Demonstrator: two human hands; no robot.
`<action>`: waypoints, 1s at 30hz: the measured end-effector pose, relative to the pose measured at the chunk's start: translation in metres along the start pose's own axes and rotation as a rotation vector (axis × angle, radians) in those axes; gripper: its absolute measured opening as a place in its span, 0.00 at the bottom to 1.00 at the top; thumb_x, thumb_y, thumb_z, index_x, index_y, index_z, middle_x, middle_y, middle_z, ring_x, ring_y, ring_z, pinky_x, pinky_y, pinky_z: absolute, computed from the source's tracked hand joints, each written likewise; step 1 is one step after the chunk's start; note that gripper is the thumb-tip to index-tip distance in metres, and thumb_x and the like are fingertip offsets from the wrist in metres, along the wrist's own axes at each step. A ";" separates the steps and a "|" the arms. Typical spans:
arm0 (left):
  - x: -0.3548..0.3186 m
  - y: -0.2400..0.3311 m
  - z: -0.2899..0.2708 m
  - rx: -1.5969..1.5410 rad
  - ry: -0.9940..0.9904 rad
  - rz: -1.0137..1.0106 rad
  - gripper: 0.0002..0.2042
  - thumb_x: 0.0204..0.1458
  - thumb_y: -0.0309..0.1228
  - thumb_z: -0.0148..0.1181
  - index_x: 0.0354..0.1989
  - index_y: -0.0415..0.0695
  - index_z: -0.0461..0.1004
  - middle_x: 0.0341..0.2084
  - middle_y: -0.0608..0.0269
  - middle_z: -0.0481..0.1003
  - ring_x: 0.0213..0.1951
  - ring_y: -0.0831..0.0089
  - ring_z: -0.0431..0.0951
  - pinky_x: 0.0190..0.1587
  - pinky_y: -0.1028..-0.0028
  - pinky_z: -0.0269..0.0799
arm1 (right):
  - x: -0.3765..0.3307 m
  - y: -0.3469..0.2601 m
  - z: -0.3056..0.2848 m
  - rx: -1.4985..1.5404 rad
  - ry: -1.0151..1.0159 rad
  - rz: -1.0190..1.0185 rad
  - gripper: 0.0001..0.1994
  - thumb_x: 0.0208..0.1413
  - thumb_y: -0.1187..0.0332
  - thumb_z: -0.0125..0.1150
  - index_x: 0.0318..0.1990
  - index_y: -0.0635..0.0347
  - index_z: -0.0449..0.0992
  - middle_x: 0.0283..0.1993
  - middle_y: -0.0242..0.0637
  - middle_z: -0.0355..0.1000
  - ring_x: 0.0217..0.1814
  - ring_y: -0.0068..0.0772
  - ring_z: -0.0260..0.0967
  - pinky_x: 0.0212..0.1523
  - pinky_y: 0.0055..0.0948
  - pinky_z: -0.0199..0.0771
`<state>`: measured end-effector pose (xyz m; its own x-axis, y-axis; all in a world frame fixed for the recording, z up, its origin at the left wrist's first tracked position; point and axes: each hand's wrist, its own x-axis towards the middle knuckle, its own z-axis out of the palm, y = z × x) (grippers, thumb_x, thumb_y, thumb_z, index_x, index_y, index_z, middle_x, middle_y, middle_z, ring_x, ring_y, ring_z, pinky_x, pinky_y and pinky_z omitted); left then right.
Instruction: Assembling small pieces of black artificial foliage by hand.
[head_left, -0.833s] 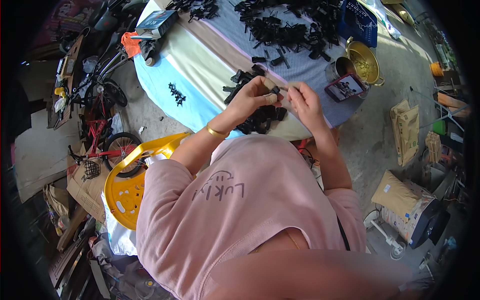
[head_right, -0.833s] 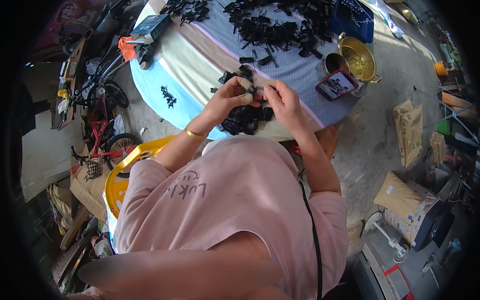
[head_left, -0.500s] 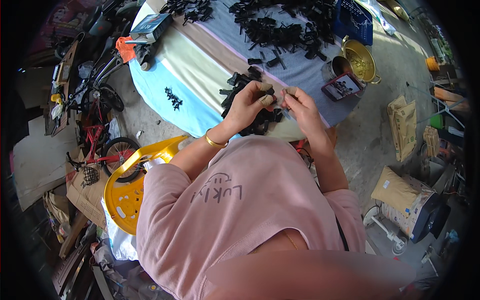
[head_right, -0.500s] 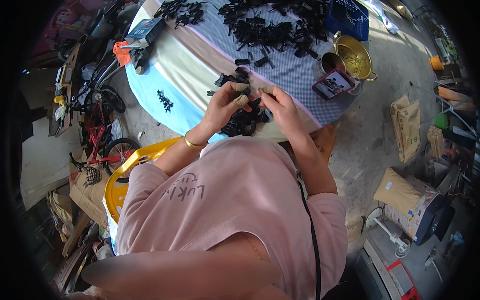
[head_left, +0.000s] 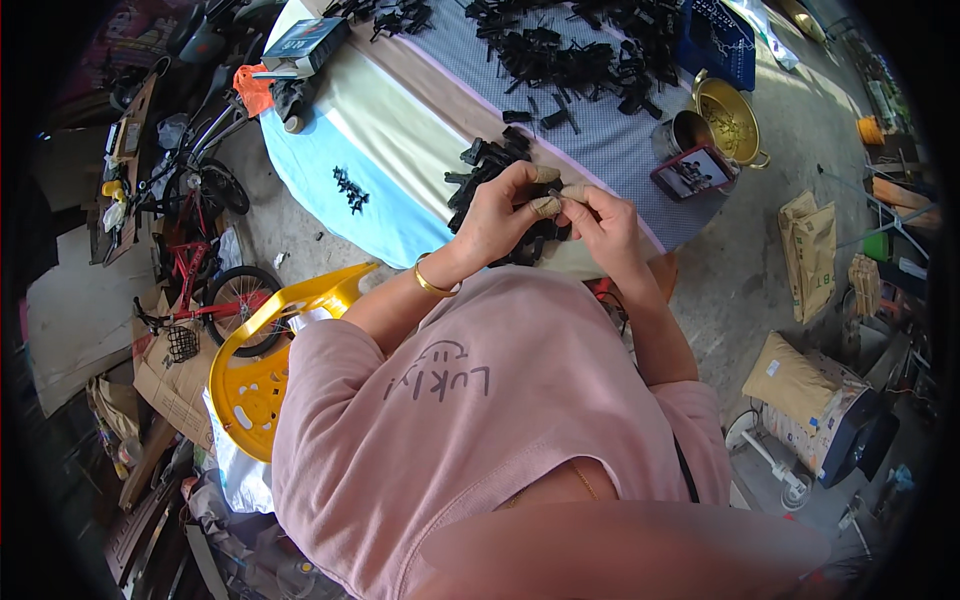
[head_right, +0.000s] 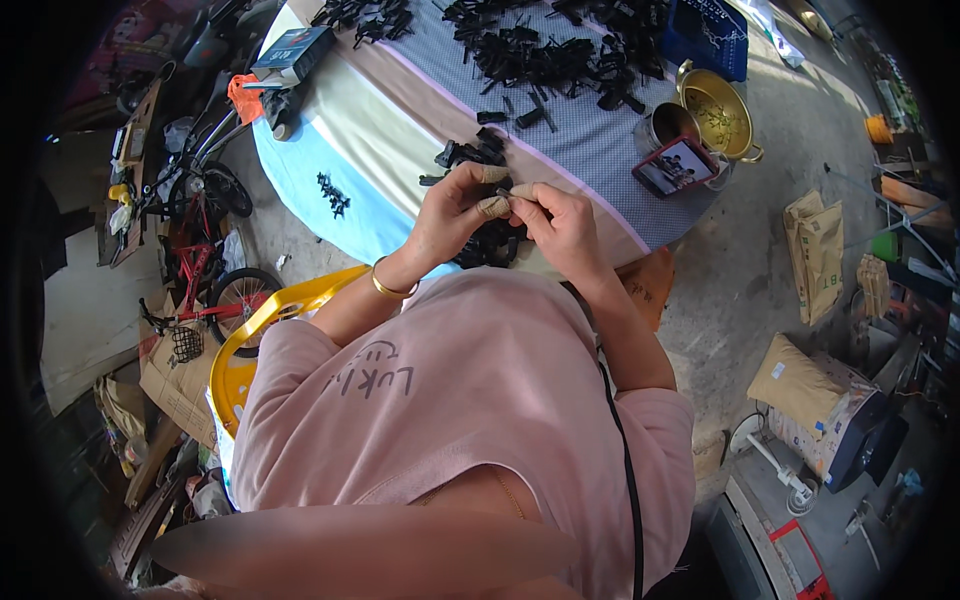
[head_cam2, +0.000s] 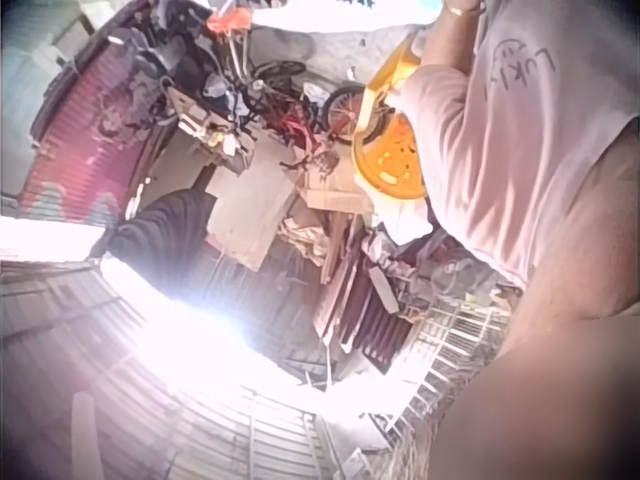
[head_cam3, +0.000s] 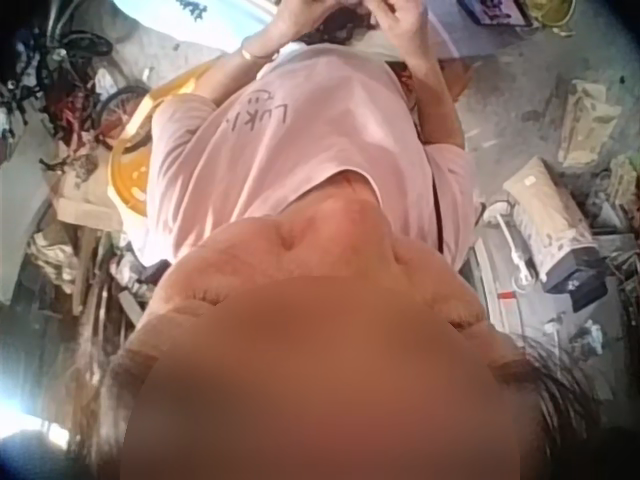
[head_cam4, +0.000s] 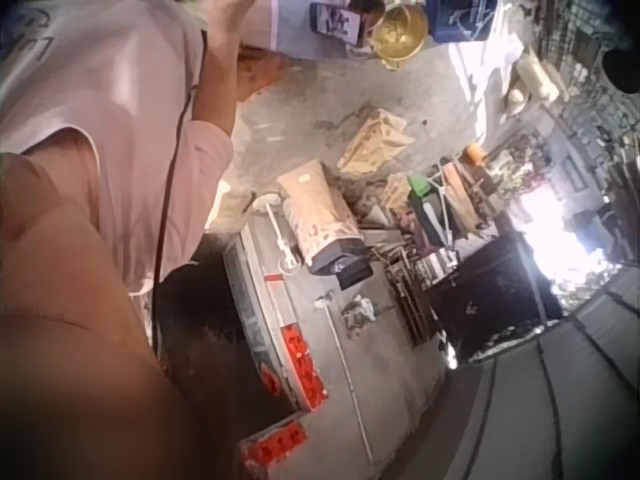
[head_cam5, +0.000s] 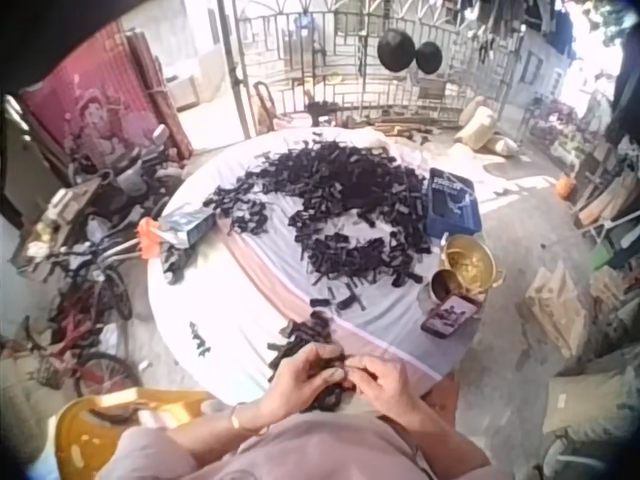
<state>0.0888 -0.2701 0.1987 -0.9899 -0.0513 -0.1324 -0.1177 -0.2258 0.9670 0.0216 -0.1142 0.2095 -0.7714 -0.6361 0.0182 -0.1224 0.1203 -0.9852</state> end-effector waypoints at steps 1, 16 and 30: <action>0.000 -0.002 0.000 0.018 0.027 0.029 0.12 0.50 0.20 0.54 0.43 0.34 0.64 0.34 0.63 0.71 0.37 0.79 0.72 0.42 0.79 0.70 | 0.000 -0.001 -0.001 -0.062 -0.005 -0.005 0.05 0.52 0.73 0.53 0.33 0.64 0.74 0.21 0.31 0.71 0.18 0.15 0.63 0.19 0.16 0.62; -0.005 -0.001 -0.001 0.206 0.161 0.192 0.06 0.46 0.20 0.58 0.33 0.34 0.71 0.30 0.65 0.74 0.33 0.80 0.72 0.38 0.80 0.70 | 0.001 -0.004 0.009 -0.078 -0.012 0.083 0.06 0.52 0.72 0.54 0.29 0.65 0.74 0.18 0.31 0.70 0.16 0.16 0.64 0.17 0.16 0.62; 0.007 0.001 -0.019 -0.858 0.105 -0.307 0.13 0.59 0.31 0.39 0.48 0.38 0.61 0.43 0.52 0.69 0.45 0.63 0.72 0.48 0.69 0.70 | 0.007 -0.002 0.005 -0.275 0.035 -0.221 0.06 0.44 0.75 0.62 0.31 0.65 0.72 0.23 0.32 0.68 0.21 0.19 0.63 0.20 0.18 0.62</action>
<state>0.0836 -0.2889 0.1947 -0.9077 0.0511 -0.4166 -0.2329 -0.8870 0.3987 0.0197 -0.1230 0.2107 -0.7282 -0.6434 0.2361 -0.4483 0.1866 -0.8742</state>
